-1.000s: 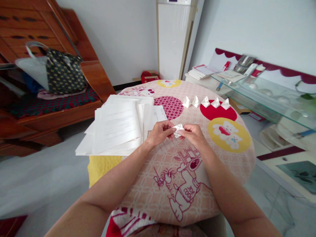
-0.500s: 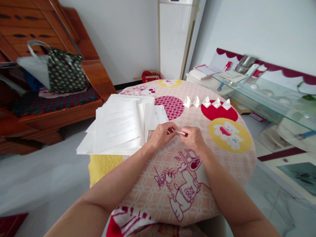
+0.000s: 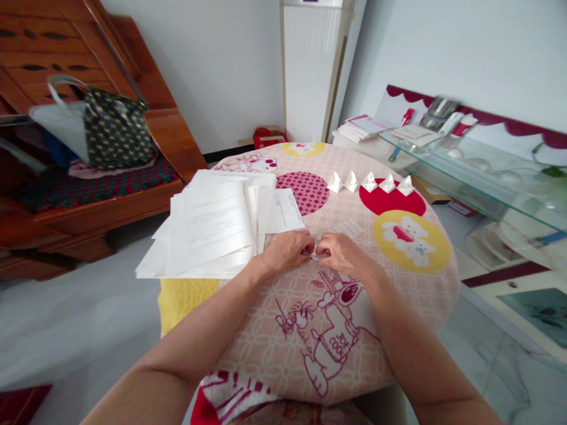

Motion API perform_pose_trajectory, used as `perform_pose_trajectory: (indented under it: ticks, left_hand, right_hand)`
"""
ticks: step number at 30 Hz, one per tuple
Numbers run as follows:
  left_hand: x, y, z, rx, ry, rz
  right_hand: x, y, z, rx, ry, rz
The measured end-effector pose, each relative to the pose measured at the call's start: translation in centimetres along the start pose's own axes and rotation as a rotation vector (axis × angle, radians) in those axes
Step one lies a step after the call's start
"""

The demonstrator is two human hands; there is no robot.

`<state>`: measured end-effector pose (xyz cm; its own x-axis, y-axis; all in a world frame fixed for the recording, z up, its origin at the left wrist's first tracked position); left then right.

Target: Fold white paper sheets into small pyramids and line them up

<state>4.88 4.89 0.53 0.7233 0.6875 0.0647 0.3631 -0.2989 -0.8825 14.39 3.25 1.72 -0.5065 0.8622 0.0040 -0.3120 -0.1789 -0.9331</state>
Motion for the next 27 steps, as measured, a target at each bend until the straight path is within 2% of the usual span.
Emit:
perform_pose_trajectory:
  ticks: [5, 10, 16, 21, 27]
  left_hand:
    - [0.0, -0.1, -0.3, 0.034, -0.023, 0.057]
    - [0.2, 0.0, 0.2, -0.02, -0.09, 0.079]
    - [0.2, 0.0, 1.6, -0.153, -0.17, 0.032]
    - [0.5, 0.1, 2.5, -0.236, -0.182, -0.015]
    - [0.9, 0.2, 3.6, -0.298, -0.265, -0.066]
  right_hand:
    - [-0.1, 0.3, -0.5, 0.064, -0.012, 0.038]
    - [-0.1, 0.6, -1.4, 0.134, 0.038, 0.073]
    - [0.0, 1.0, -2.8, 0.229, 0.137, 0.065]
    - [-0.2, 0.8, -3.5, 0.271, 0.233, 0.043]
    - [-0.4, 1.0, -4.3, 0.319, 0.41, 0.066]
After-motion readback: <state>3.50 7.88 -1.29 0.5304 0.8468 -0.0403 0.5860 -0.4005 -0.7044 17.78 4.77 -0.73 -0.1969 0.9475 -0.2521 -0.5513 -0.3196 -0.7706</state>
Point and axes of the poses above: each hand's wrist, its own x-axis towards the middle knuckle, its own y-axis out of the palm, z = x × y, the point moved 8 cm from there along x, towards the middle knuckle, and after that the axes turned 5 degrees about -x, right-handed, at the moved point
